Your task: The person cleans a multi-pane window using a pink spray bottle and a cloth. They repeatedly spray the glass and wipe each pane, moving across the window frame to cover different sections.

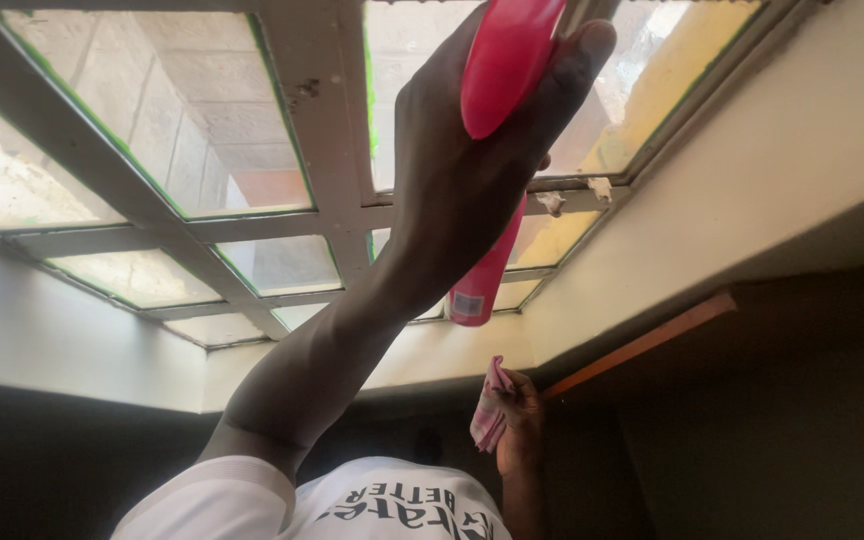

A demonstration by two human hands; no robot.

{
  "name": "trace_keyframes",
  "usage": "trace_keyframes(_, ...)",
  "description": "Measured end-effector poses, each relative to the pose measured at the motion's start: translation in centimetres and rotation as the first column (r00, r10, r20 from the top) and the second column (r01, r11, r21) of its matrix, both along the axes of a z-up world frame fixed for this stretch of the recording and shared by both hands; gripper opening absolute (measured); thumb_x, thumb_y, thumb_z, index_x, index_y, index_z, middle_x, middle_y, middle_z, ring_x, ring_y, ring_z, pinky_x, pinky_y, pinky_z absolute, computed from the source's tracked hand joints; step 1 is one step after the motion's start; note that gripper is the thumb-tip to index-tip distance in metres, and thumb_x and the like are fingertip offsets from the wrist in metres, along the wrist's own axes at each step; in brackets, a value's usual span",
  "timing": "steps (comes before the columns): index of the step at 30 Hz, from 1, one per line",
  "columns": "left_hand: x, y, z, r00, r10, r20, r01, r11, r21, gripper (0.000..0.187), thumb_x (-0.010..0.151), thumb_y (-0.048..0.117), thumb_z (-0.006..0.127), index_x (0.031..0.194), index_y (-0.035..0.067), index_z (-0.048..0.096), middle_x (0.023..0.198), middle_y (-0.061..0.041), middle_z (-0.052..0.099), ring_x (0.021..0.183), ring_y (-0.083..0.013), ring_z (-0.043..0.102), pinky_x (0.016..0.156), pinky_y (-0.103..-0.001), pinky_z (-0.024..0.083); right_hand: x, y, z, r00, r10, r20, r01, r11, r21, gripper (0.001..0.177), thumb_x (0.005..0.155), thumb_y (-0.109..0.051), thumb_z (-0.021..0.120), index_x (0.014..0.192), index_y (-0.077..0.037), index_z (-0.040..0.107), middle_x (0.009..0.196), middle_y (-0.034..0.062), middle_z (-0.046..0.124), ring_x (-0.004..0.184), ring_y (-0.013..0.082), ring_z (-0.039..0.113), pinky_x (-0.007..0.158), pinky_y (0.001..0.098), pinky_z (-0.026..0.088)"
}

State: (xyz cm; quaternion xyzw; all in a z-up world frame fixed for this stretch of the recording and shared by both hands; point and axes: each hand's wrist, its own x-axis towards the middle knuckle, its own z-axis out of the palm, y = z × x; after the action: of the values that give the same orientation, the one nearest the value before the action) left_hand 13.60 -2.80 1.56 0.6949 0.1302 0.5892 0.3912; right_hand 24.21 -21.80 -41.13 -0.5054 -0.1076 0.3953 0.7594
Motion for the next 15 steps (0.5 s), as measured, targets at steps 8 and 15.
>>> trace_keyframes(8, 2.9, -1.5, 0.4, 0.997, -0.075, -0.021, 0.074, 0.997, -0.034, 0.055, 0.103, 0.061, 0.059, 0.107, 0.006, 0.064, 0.07, 0.003, 0.062, 0.058, -0.0066, 0.066, 0.055, -0.023, 0.054, 1.9, -1.1, -0.7, 1.0, -0.01, 0.004, 0.01, 0.999, 0.042, 0.027, 0.083, -0.002, 0.076, 0.11, -0.006, 0.07, 0.105, 0.0053, 0.069, 0.101, 0.0166, 0.065, 0.093, 0.0323, 0.053)
trace_keyframes(15, 3.8, -2.6, 0.5, 0.991, -0.134, -0.013, 0.131, 0.986, -0.104, 0.057, 0.105, 0.061, 0.062, 0.104, 0.004, 0.063, 0.073, 0.002, 0.061, 0.06, -0.0078, 0.068, 0.055, -0.024, 0.059, 3.3, -2.3, -1.2, 1.0, -0.001, -0.014, 0.002, 0.998, 0.07, 0.03, 0.082, -0.001, 0.077, 0.111, -0.005, 0.069, 0.104, 0.0047, 0.068, 0.099, 0.0159, 0.064, 0.091, 0.0317, 0.051)
